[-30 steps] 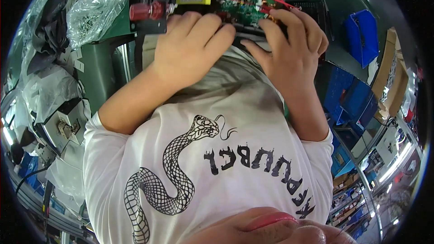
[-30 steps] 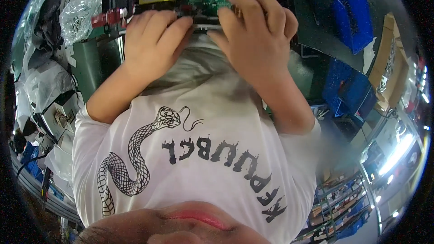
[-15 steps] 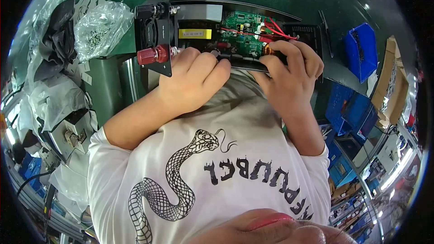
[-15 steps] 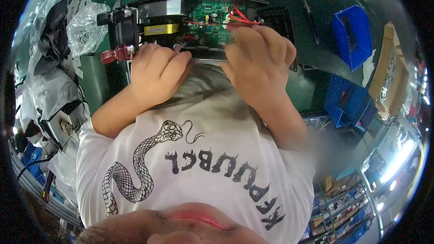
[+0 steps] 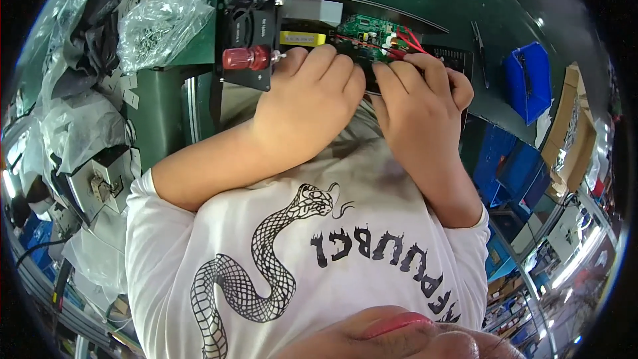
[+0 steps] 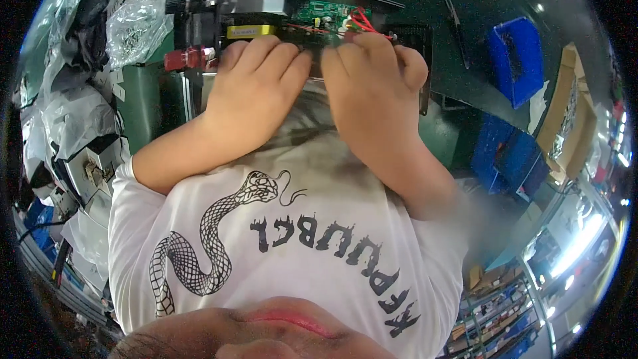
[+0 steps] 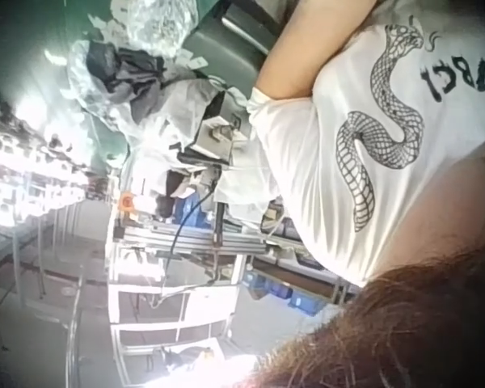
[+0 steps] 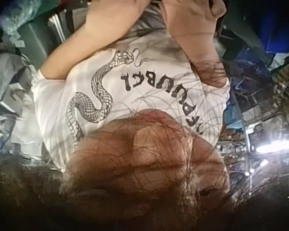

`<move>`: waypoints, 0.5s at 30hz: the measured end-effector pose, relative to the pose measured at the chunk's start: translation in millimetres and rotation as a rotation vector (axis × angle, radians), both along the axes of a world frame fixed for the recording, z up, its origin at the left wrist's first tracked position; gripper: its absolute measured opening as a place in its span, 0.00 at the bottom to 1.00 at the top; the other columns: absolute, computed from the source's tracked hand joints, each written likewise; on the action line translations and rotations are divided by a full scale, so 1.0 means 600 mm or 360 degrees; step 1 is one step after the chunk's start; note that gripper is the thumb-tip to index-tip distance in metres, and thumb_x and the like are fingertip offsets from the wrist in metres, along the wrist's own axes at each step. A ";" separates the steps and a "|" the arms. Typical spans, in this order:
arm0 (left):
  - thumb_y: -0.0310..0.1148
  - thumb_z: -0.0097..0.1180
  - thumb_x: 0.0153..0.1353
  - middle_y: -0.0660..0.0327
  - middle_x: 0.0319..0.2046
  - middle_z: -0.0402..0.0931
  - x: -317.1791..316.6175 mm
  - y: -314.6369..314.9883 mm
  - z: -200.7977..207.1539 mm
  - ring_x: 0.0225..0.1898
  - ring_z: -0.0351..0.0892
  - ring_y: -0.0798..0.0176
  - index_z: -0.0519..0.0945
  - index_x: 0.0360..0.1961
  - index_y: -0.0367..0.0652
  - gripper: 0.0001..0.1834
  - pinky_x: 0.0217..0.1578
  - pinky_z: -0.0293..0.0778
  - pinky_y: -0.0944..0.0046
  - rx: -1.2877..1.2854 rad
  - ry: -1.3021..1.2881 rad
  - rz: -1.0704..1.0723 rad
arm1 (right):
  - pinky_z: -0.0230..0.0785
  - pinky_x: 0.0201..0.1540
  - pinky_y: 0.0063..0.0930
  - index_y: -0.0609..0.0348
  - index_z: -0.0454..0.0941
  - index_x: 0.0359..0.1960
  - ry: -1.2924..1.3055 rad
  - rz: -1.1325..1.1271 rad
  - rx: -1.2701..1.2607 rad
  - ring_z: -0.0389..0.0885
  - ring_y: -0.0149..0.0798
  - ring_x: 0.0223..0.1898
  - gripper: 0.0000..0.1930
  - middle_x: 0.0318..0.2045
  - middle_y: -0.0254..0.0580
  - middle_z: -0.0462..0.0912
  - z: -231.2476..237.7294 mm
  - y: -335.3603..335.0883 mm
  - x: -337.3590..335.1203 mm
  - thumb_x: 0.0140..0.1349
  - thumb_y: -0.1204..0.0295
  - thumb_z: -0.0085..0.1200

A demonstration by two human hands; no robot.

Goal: The recorder is assembling electronic components, connecting wiring to a circuit board and housing at a manufacturing workstation.

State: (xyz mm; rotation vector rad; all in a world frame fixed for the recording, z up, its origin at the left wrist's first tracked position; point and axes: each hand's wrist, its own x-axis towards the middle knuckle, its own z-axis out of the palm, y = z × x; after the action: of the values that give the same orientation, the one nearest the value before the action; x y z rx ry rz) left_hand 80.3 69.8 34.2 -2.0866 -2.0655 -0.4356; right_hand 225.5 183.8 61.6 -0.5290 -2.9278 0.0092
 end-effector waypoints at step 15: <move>0.34 0.55 0.51 0.59 0.31 0.74 0.000 0.030 -0.021 0.43 0.70 0.56 0.79 0.29 0.40 0.09 0.50 0.76 0.62 0.0135 -0.0165 0.0037 | 0.58 0.50 0.39 0.55 0.76 0.26 -0.0014 0.0205 -0.0073 0.77 0.40 0.43 0.06 0.29 0.34 0.78 0.008 0.037 -0.040 0.47 0.77 0.59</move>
State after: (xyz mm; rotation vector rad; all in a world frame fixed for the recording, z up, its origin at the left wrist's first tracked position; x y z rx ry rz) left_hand 80.6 87.8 21.8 -2.0298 -2.0860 -0.6288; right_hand 201.6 206.2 66.5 -0.3466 -2.9711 0.0907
